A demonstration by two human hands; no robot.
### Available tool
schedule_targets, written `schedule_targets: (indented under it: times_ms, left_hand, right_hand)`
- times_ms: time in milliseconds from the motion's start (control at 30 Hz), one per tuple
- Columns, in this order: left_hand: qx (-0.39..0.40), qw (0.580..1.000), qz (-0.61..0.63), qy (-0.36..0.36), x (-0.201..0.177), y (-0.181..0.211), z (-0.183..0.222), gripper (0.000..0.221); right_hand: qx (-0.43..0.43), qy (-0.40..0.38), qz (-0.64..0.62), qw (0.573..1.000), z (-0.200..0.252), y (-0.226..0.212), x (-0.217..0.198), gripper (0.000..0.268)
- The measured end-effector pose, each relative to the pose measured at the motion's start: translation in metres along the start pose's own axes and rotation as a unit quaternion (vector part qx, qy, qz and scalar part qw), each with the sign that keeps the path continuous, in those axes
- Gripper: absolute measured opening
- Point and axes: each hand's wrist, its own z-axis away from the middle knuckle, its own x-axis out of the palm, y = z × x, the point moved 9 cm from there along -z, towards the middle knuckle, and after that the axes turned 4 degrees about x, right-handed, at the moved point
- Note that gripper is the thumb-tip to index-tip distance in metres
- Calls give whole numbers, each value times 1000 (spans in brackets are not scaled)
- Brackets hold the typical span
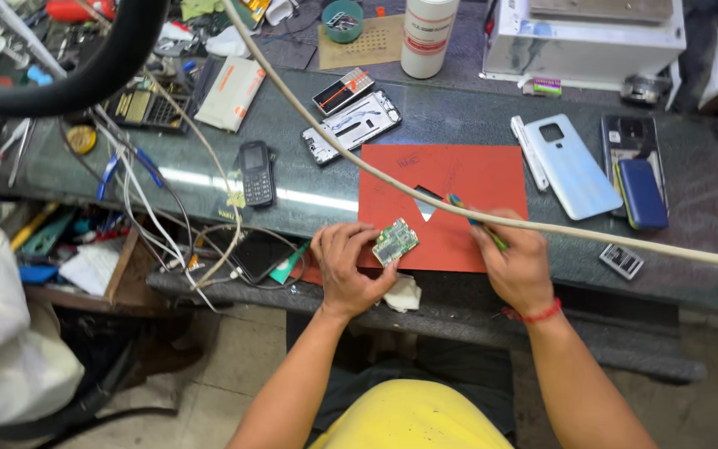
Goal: The person cleans and applies heat to a small mobile phone circuit board using a brush and a hot air rework tool on a red work mat.
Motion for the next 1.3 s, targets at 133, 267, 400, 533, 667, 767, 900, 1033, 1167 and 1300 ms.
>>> schedule_targets:
  times_ms: [133, 267, 400, 533, 667, 767, 900, 1033, 1167, 1300]
  left_hand:
    - [14, 999, 12, -26, -5, -7, 5, 46]
    - [25, 999, 20, -40, -4, -9, 8, 48]
    - [34, 998, 11, -42, -4, -11, 6, 51]
    - [25, 999, 14, -41, -4, -16, 3, 51]
    - [29, 999, 10, -44, -7, -15, -1, 52]
    - [14, 998, 36, -45, -3, -18, -3, 50]
    - [24, 998, 25, -43, -3, -17, -2, 49]
    - [17, 998, 23, -53, -1, -20, -4, 47]
    - [4, 998, 24, -66, -1, -22, 0, 47]
    - [17, 998, 21, -60, 3, -23, -4, 48]
  right_hand:
    - [25, 18, -2, 1000, 39, -17, 1, 26]
    - [2, 1, 55, 998, 58, -39, 19, 30]
    - [-65, 23, 146, 987, 53, -71, 33, 33]
    - [-29, -19, 192, 981, 25, -72, 56, 30]
    - [-68, -26, 222, 972, 26, -87, 52, 32]
    - [-49, -44, 224, 972, 22, -81, 57, 32]
    - [-60, -38, 224, 972, 7, -73, 77, 31]
    - [-33, -96, 237, 966, 20, -73, 69, 36]
    - [-28, -78, 228, 970, 7, -71, 78, 34]
    - [-42, -74, 231, 969, 9, -74, 66, 37]
